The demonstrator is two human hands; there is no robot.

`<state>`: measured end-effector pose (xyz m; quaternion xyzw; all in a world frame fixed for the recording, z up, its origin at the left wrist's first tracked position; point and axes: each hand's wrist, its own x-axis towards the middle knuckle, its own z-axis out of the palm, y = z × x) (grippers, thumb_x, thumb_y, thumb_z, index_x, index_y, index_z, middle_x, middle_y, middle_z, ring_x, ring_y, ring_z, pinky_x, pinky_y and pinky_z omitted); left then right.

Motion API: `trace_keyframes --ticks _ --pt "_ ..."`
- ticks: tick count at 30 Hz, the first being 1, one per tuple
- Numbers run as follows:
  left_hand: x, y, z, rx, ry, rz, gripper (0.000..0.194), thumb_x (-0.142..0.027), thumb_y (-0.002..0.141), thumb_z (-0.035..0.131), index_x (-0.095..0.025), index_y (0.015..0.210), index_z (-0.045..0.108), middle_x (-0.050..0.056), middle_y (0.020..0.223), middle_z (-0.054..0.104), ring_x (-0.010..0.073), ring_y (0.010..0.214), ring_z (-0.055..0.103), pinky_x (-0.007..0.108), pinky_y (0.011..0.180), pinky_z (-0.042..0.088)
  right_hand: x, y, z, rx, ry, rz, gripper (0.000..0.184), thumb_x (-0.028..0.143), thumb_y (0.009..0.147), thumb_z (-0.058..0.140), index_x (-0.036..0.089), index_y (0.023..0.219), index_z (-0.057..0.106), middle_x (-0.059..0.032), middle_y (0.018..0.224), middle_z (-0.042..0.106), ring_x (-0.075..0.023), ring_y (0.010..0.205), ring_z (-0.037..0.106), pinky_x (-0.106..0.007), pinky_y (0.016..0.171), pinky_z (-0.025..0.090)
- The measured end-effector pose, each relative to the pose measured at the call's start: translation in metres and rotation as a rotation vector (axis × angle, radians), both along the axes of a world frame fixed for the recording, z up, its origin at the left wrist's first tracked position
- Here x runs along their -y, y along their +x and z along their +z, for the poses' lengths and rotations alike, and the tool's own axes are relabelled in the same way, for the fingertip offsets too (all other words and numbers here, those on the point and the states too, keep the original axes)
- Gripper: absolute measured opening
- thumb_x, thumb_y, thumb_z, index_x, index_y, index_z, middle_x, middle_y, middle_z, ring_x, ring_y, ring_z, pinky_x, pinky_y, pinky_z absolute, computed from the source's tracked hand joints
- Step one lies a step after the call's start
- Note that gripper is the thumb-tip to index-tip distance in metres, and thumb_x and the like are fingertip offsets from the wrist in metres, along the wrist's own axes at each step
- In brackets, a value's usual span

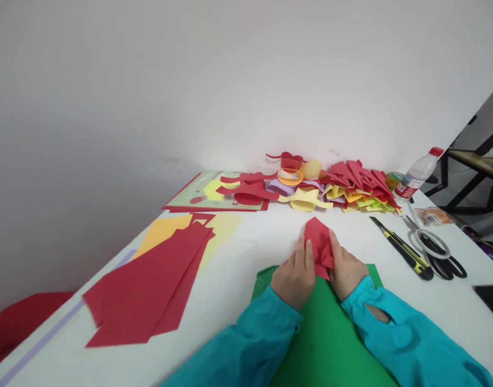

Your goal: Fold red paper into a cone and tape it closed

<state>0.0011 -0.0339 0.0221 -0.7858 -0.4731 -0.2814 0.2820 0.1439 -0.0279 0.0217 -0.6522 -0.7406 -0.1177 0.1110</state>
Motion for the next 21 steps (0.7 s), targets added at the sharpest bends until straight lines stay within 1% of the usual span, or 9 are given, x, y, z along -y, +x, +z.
trace_keyframes --ticks 3,6,8,9,12,14,17,19,21 --pt "0.0009 -0.0005 -0.0009 0.016 0.01 -0.011 0.057 -0.006 0.086 0.036 0.0 0.14 0.016 0.027 0.119 0.054 0.028 0.096 0.064 0.031 0.066 0.056 0.0027 -0.0057 0.0041 0.101 0.024 -0.05 0.068 0.014 0.081 0.046 0.018 0.143 0.016 -0.0052 0.078 0.063 -0.0187 0.059 0.061 -0.027 0.045 0.04" --pt "0.0029 0.0014 -0.0001 0.069 -0.019 -0.029 0.062 -0.005 0.088 0.032 -0.002 0.142 0.001 0.026 0.125 0.049 0.0269 0.107 0.058 0.028 0.073 0.055 0.003 -0.0078 0.0048 0.151 -0.006 -0.052 0.062 0.012 0.084 0.042 0.02 0.142 0.021 -0.0062 0.079 0.062 -0.019 0.059 0.061 -0.027 0.043 0.039" --pt "0.0044 0.0032 0.0018 0.082 -0.025 -0.019 0.064 -0.004 0.088 0.029 -0.002 0.141 -0.006 0.027 0.127 0.045 0.0254 0.105 0.059 0.024 0.069 0.055 0.0022 -0.0068 0.0036 0.149 -0.035 -0.043 0.06 0.014 0.084 0.042 0.019 0.141 0.023 -0.0075 0.081 0.061 -0.019 0.061 0.062 -0.027 0.043 0.04" --pt "0.005 0.0039 0.0029 0.075 -0.023 -0.013 0.064 -0.004 0.088 0.028 -0.004 0.141 -0.007 0.027 0.128 0.045 0.0249 0.101 0.062 0.023 0.065 0.055 0.0018 -0.0059 0.0029 0.148 -0.044 -0.038 0.059 0.015 0.084 0.041 0.018 0.141 0.024 -0.008 0.083 0.061 -0.0188 0.062 0.062 -0.027 0.043 0.04" --pt "0.006 0.0043 0.0053 0.017 -0.017 -0.034 0.063 -0.007 0.088 0.033 -0.015 0.144 0.004 0.028 0.127 0.046 0.0237 0.085 0.068 0.024 0.057 0.054 0.0016 -0.003 0.0025 0.159 -0.04 -0.021 0.056 0.013 0.085 0.038 0.019 0.14 0.026 -0.0079 0.084 0.061 -0.0181 0.061 0.062 -0.027 0.043 0.04" --pt "0.0058 0.0032 0.0047 -0.001 -0.023 -0.067 0.06 -0.008 0.087 0.037 -0.018 0.143 0.017 0.028 0.129 0.044 0.0244 0.083 0.068 0.026 0.058 0.055 0.0025 -0.0017 0.0038 0.162 -0.017 -0.019 0.055 0.013 0.086 0.037 0.02 0.14 0.027 -0.0073 0.082 0.061 -0.0178 0.059 0.061 -0.027 0.043 0.04" --pt "0.0047 0.0008 0.0009 0.024 -0.042 -0.087 0.053 -0.011 0.086 0.044 -0.017 0.137 0.032 0.026 0.133 0.039 0.0268 0.091 0.066 0.03 0.065 0.056 0.0047 -0.0004 0.0057 0.141 0.066 -0.009 0.057 0.016 0.085 0.039 0.017 0.14 0.026 -0.0077 0.079 0.061 -0.0187 0.06 0.06 -0.028 0.045 0.04" --pt "0.0037 -0.0006 -0.0019 0.036 -0.055 -0.076 0.052 -0.012 0.085 0.046 -0.017 0.136 0.035 0.025 0.135 0.036 0.0272 0.092 0.066 0.031 0.067 0.057 0.0064 0.0 0.0052 0.104 0.165 0.016 0.056 0.017 0.084 0.041 0.017 0.139 0.029 -0.0082 0.081 0.063 -0.0183 0.062 0.059 -0.027 0.049 0.042" --pt "0.0028 -0.0017 -0.0035 0.04 -0.06 -0.055 0.05 -0.011 0.085 0.046 -0.015 0.134 0.037 0.025 0.135 0.036 0.0269 0.091 0.066 0.031 0.066 0.057 0.0079 0.0001 0.0031 0.054 0.283 0.054 0.05 0.015 0.085 0.04 0.018 0.135 0.038 -0.0089 0.09 0.065 -0.0163 0.067 0.06 -0.025 0.055 0.044"
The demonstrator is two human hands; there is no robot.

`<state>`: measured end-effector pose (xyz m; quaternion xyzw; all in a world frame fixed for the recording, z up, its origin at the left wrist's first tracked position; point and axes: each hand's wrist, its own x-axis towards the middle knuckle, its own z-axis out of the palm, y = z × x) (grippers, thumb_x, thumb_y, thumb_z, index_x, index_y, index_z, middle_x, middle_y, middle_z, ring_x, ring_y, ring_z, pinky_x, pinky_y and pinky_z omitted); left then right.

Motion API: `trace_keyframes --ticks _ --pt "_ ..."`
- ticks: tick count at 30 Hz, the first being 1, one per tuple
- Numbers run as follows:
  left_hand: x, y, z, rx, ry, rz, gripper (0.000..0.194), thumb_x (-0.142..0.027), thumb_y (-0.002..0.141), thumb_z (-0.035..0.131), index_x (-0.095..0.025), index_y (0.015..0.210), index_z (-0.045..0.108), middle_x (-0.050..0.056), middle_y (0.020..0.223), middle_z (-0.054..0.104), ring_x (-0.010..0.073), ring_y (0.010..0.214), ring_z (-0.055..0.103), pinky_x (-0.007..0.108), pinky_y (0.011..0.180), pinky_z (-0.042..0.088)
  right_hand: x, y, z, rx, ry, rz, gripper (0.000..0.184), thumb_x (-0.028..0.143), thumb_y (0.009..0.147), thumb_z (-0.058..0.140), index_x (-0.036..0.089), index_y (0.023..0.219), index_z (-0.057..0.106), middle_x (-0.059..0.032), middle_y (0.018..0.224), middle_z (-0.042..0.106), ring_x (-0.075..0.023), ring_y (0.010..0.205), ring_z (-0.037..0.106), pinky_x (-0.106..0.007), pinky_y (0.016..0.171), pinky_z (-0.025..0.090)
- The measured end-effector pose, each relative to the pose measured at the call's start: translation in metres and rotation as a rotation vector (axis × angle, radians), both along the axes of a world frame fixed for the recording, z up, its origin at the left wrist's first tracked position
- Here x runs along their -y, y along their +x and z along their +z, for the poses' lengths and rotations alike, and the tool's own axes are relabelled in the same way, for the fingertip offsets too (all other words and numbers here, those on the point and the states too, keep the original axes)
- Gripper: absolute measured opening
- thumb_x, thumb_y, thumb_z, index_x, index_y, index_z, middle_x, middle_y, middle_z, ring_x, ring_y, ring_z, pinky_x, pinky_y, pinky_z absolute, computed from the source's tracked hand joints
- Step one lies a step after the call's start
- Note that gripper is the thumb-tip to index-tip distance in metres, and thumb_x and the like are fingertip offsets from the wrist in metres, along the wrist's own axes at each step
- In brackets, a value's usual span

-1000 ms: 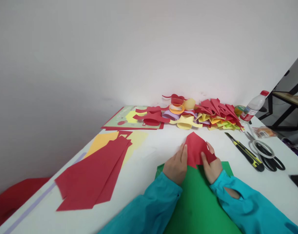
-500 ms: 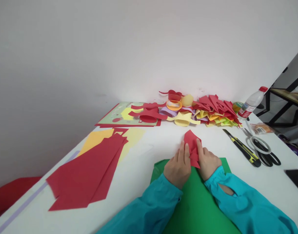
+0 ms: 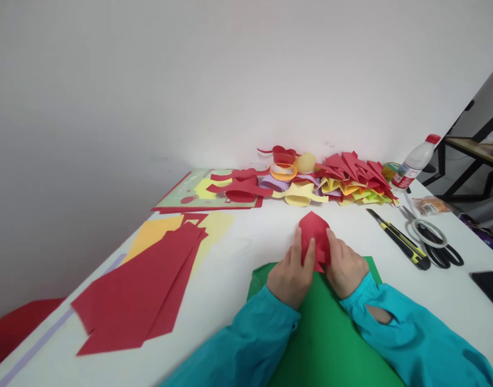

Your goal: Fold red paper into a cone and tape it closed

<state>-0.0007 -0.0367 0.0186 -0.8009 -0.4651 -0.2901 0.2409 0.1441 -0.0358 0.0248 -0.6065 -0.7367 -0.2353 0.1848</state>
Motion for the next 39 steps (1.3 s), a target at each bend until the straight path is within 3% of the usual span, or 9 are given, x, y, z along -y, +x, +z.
trace_keyframes --ticks 3,6,10,16,23,29,34,39 --pt "-0.001 -0.001 0.001 0.002 -0.005 0.029 0.049 -0.011 0.086 0.044 -0.014 0.134 0.037 0.026 0.134 0.037 0.026 0.086 0.067 0.03 0.063 0.057 0.003 -0.001 -0.003 -0.039 0.134 0.054 0.036 0.014 0.086 0.04 0.022 0.118 0.056 -0.0091 0.114 0.061 -0.0129 0.07 0.06 -0.023 0.06 0.044" --pt "-0.001 -0.002 0.004 -0.007 -0.002 0.058 0.049 -0.012 0.087 0.041 -0.014 0.136 0.035 0.026 0.132 0.041 0.0253 0.082 0.068 0.028 0.06 0.056 0.006 0.0 -0.004 -0.007 0.233 0.128 0.026 0.017 0.086 0.046 0.026 0.104 0.062 -0.0072 0.126 0.056 -0.012 0.069 0.059 -0.025 0.061 0.042" --pt "0.0 -0.002 0.01 -0.036 0.05 0.096 0.049 -0.01 0.088 0.037 -0.011 0.137 0.032 0.027 0.127 0.046 0.0235 0.076 0.069 0.025 0.053 0.054 0.007 0.004 0.001 0.056 0.31 0.257 0.026 0.017 0.085 0.05 0.026 0.107 0.062 -0.0075 0.122 0.059 -0.0135 0.072 0.059 -0.027 0.064 0.04" --pt "0.002 0.001 0.014 -0.051 0.061 0.101 0.052 -0.01 0.088 0.035 -0.009 0.139 0.024 0.026 0.128 0.047 0.0205 0.076 0.068 0.024 0.055 0.053 0.005 0.007 0.01 0.089 0.321 0.297 0.027 0.016 0.086 0.049 0.022 0.107 0.064 -0.0081 0.113 0.064 -0.014 0.072 0.058 -0.027 0.063 0.041" --pt "0.001 -0.001 0.014 -0.144 0.034 0.136 0.039 -0.013 0.085 0.041 -0.019 0.123 0.051 0.018 0.132 0.046 0.0133 0.054 0.061 0.023 0.044 0.047 0.008 0.01 0.018 0.064 0.31 0.394 0.025 0.015 0.086 0.049 0.02 0.105 0.065 -0.008 0.108 0.066 -0.0138 0.071 0.056 -0.027 0.062 0.04" --pt "0.0 0.001 0.018 -0.157 0.101 0.152 0.028 -0.011 0.083 0.044 -0.015 0.103 0.062 0.018 0.12 0.058 0.0126 0.044 0.055 0.025 0.036 0.042 0.01 0.009 0.022 0.097 0.365 0.541 0.021 0.012 0.084 0.053 0.011 0.099 0.066 -0.011 0.099 0.069 -0.0159 0.069 0.056 -0.029 0.055 0.039" --pt "-0.002 0.0 0.019 -0.122 0.134 0.109 0.022 -0.011 0.083 0.043 -0.011 0.09 0.063 0.018 0.115 0.061 0.012 0.042 0.053 0.025 0.035 0.041 0.013 0.008 0.025 0.15 0.353 0.585 0.023 0.011 0.083 0.05 0.008 0.1 0.066 -0.0125 0.099 0.069 -0.018 0.068 0.056 -0.031 0.053 0.038" --pt "-0.001 -0.002 0.016 -0.034 0.163 0.005 0.023 -0.01 0.085 0.04 -0.007 0.095 0.06 0.021 0.115 0.06 0.0142 0.053 0.061 0.025 0.041 0.047 0.013 0.01 0.027 0.173 0.354 0.586 0.026 0.012 0.083 0.051 0.007 0.105 0.064 -0.0134 0.099 0.069 -0.018 0.066 0.056 -0.032 0.053 0.038"
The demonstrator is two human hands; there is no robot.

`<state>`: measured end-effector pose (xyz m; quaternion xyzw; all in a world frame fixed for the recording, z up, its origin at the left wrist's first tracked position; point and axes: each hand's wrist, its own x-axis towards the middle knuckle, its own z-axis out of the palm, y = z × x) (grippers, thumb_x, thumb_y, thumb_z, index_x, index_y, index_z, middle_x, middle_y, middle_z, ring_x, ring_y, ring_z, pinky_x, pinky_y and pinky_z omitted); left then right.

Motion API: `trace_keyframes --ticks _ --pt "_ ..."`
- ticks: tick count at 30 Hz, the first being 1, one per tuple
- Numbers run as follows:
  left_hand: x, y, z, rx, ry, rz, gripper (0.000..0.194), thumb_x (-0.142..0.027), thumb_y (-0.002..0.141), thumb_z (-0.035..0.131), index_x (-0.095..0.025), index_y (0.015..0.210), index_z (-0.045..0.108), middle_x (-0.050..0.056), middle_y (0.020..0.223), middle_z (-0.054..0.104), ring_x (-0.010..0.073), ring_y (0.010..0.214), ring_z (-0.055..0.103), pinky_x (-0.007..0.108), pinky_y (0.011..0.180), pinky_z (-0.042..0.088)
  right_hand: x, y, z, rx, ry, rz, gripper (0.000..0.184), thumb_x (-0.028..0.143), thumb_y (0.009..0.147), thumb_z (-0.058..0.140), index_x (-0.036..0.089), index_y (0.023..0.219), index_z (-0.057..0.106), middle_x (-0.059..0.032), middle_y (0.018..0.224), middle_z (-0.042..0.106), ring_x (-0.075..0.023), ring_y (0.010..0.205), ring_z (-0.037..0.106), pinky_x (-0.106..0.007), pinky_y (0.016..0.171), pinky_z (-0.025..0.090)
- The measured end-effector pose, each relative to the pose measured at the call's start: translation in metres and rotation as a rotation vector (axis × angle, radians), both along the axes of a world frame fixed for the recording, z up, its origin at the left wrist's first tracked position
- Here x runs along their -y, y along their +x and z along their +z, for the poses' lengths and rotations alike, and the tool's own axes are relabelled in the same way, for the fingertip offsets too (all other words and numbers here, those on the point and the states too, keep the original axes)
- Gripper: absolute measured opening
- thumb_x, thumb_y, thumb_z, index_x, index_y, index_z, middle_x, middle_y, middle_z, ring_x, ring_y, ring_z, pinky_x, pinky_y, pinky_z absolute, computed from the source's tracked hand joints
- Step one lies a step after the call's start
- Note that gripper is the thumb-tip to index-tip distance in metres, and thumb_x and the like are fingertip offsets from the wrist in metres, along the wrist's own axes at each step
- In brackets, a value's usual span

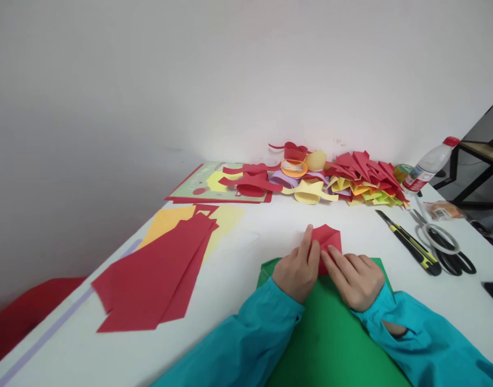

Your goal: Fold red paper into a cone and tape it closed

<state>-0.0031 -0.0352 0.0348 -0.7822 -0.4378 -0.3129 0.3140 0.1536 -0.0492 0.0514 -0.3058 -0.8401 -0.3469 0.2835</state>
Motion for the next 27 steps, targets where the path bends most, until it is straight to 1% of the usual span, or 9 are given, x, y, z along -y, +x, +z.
trace_keyframes --ticks 3,5,8,11,15,18,23,25,27 --pt "0.001 -0.001 -0.003 0.069 -0.023 -0.056 0.025 -0.007 0.083 0.039 -0.005 0.099 0.058 0.022 0.115 0.06 0.0158 0.06 0.064 0.025 0.047 0.051 -0.001 0.002 0.0 0.006 0.003 0.003 0.026 0.012 0.083 0.05 0.007 0.105 0.064 -0.0137 0.098 0.069 -0.0179 0.065 0.056 -0.032 0.053 0.038" --pt "0.001 -0.004 -0.005 0.145 -0.093 -0.101 0.03 -0.008 0.08 0.039 -0.004 0.106 0.055 0.023 0.117 0.059 0.019 0.07 0.067 0.026 0.051 0.054 -0.002 0.005 0.001 0.016 0.003 0.011 0.025 0.011 0.084 0.049 0.007 0.103 0.065 -0.0142 0.097 0.069 -0.0179 0.066 0.057 -0.032 0.054 0.038" --pt "-0.001 -0.012 -0.008 0.258 -0.206 -0.204 0.037 -0.01 0.079 0.04 -0.005 0.114 0.05 0.023 0.121 0.056 0.0241 0.093 0.065 0.028 0.066 0.057 -0.002 0.01 0.004 0.018 0.002 0.018 0.025 0.01 0.084 0.047 0.008 0.102 0.065 -0.0145 0.097 0.069 -0.0182 0.07 0.058 -0.031 0.056 0.04" --pt "-0.005 -0.019 -0.009 0.269 -0.203 -0.294 0.04 -0.006 0.081 0.039 -0.009 0.119 0.049 0.02 0.12 0.058 0.0234 0.105 0.06 0.03 0.08 0.055 -0.003 0.014 0.006 0.011 -0.011 0.024 0.026 0.01 0.085 0.045 0.009 0.103 0.064 -0.0137 0.099 0.069 -0.0188 0.075 0.059 -0.031 0.059 0.042" --pt "-0.007 -0.024 -0.006 0.197 -0.122 -0.329 0.041 -0.004 0.084 0.037 -0.009 0.123 0.046 0.019 0.114 0.061 0.0205 0.106 0.059 0.029 0.083 0.054 -0.004 0.019 0.006 0.029 -0.046 0.084 0.024 0.011 0.085 0.046 0.01 0.101 0.065 -0.0126 0.101 0.069 -0.0191 0.078 0.06 -0.031 0.061 0.044" --pt "-0.007 -0.026 0.0 0.121 -0.078 -0.386 0.035 -0.006 0.086 0.041 -0.011 0.12 0.049 0.02 0.116 0.06 0.0226 0.11 0.057 0.031 0.082 0.054 -0.005 0.023 0.003 0.034 -0.081 0.127 0.025 0.011 0.085 0.046 0.01 0.102 0.064 -0.0127 0.104 0.067 -0.0204 0.081 0.06 -0.032 0.062 0.045" --pt "-0.007 -0.029 0.003 0.127 -0.082 -0.467 0.029 -0.024 0.085 0.055 -0.013 0.112 0.054 0.021 0.115 0.06 0.0244 0.11 0.056 0.033 0.083 0.055 -0.004 0.029 -0.004 0.003 -0.1 0.1 0.027 0.012 0.085 0.046 0.013 0.108 0.062 -0.012 0.11 0.065 -0.0218 0.088 0.06 -0.034 0.066 0.047" --pt "-0.008 -0.029 0.002 0.16 -0.1 -0.492 0.034 -0.032 0.083 0.057 -0.013 0.111 0.055 0.02 0.114 0.061 0.0233 0.108 0.057 0.033 0.085 0.054 -0.004 0.029 -0.005 0.006 -0.102 0.104 0.028 0.012 0.085 0.047 0.013 0.109 0.062 -0.0126 0.11 0.065 -0.0221 0.088 0.06 -0.034 0.067 0.047" --pt "-0.009 -0.028 0.002 0.188 -0.125 -0.506 0.035 -0.034 0.084 0.055 -0.013 0.112 0.054 0.02 0.114 0.061 0.0227 0.107 0.058 0.033 0.086 0.054 -0.003 0.03 -0.005 0.009 -0.103 0.109 0.028 0.012 0.085 0.048 0.012 0.109 0.061 -0.0137 0.11 0.065 -0.0227 0.088 0.06 -0.035 0.067 0.047"
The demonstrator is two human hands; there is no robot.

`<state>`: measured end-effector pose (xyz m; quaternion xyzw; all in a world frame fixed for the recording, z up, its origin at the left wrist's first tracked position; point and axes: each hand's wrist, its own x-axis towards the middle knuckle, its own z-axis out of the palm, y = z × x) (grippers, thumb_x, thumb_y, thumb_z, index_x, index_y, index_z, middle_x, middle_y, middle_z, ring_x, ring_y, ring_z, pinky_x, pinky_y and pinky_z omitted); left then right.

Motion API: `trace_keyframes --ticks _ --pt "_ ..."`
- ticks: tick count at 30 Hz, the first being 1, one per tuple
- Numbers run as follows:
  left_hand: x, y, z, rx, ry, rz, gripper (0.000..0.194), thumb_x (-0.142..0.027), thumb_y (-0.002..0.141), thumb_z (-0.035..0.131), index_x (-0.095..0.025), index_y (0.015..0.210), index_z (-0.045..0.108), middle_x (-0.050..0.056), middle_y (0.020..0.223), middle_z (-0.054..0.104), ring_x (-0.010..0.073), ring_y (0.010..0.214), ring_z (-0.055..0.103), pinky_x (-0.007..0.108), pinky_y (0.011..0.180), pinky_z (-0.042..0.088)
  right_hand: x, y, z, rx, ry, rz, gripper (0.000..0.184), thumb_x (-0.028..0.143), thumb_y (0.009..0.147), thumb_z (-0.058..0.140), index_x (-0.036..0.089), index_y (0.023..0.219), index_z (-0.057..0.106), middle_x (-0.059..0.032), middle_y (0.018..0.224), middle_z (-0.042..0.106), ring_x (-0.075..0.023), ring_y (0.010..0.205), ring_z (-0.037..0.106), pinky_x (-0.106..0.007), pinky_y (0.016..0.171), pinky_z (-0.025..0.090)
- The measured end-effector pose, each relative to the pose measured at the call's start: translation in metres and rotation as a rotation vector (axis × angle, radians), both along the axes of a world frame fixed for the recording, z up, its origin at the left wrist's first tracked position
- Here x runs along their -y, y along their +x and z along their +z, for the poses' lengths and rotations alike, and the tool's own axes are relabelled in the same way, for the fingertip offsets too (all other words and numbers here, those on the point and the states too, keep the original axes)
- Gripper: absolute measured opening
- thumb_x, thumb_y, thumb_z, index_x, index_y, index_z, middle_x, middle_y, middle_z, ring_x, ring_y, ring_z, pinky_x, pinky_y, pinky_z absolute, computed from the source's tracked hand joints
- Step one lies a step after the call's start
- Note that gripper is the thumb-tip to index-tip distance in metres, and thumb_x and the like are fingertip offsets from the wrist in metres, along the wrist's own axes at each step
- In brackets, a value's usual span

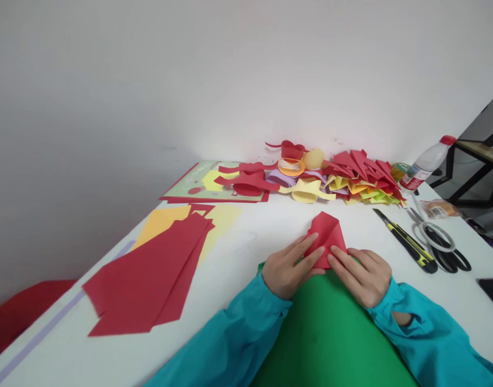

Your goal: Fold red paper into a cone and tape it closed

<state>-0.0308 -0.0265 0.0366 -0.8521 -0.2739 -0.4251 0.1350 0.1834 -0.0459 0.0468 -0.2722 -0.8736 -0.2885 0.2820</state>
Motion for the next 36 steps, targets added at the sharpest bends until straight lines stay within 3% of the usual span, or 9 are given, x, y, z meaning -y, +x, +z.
trace_keyframes --ticks 6,13,19,26,31,36 --pt "0.0 0.0 -0.001 -0.003 -0.05 0.048 0.029 -0.028 0.087 0.051 -0.015 0.113 0.054 0.017 0.115 0.061 0.0219 0.105 0.06 0.033 0.084 0.055 0.0 -0.003 0.007 -0.025 0.014 0.015 0.026 0.01 0.085 0.047 0.01 0.106 0.062 -0.0142 0.111 0.064 -0.0222 0.091 0.06 -0.034 0.067 0.049" --pt "0.0 0.001 0.0 -0.048 0.016 0.116 0.029 -0.029 0.083 0.057 -0.013 0.108 0.057 0.017 0.111 0.064 0.0231 0.097 0.063 0.032 0.078 0.057 -0.004 0.0 0.004 -0.072 -0.033 0.058 0.025 0.009 0.085 0.047 0.01 0.105 0.062 -0.0147 0.109 0.065 -0.0212 0.089 0.061 -0.034 0.067 0.051" --pt "-0.003 0.002 0.004 -0.157 0.129 0.141 0.03 -0.031 0.085 0.055 -0.009 0.105 0.058 0.017 0.112 0.063 0.0305 0.113 0.053 0.04 0.081 0.055 -0.007 0.004 -0.003 -0.116 -0.127 0.123 0.028 0.008 0.083 0.051 0.007 0.11 0.058 -0.0186 0.112 0.062 -0.0231 0.099 0.058 -0.036 0.076 0.052" --pt "-0.003 0.002 0.003 -0.22 0.161 0.106 0.024 -0.01 0.085 0.046 -0.004 0.105 0.058 0.014 0.102 0.067 0.0265 0.102 0.06 0.042 0.085 0.053 -0.01 -0.002 -0.003 -0.115 -0.027 0.132 0.029 0.006 0.077 0.059 0.005 0.106 0.058 -0.0195 0.102 0.066 -0.0222 0.087 0.061 -0.033 0.066 0.052" --pt "0.0 0.004 0.009 -0.124 0.175 0.081 0.023 -0.009 0.086 0.043 -0.007 0.103 0.058 0.013 0.089 0.068 0.0208 0.089 0.062 0.037 0.08 0.055 -0.011 -0.007 0.002 -0.117 0.002 0.074 0.025 0.013 0.078 0.062 0.01 0.102 0.061 -0.0142 0.096 0.069 -0.0159 0.068 0.058 -0.029 0.055 0.045" --pt "0.001 0.007 0.013 -0.075 0.142 0.055 0.017 -0.011 0.084 0.049 -0.009 0.097 0.06 0.01 0.08 0.066 0.0195 0.08 0.06 0.036 0.072 0.055 -0.013 -0.008 -0.001 -0.212 -0.029 0.095 0.025 0.009 0.077 0.06 0.01 0.102 0.062 -0.0114 0.096 0.07 -0.0168 0.071 0.055 -0.031 0.057 0.042"
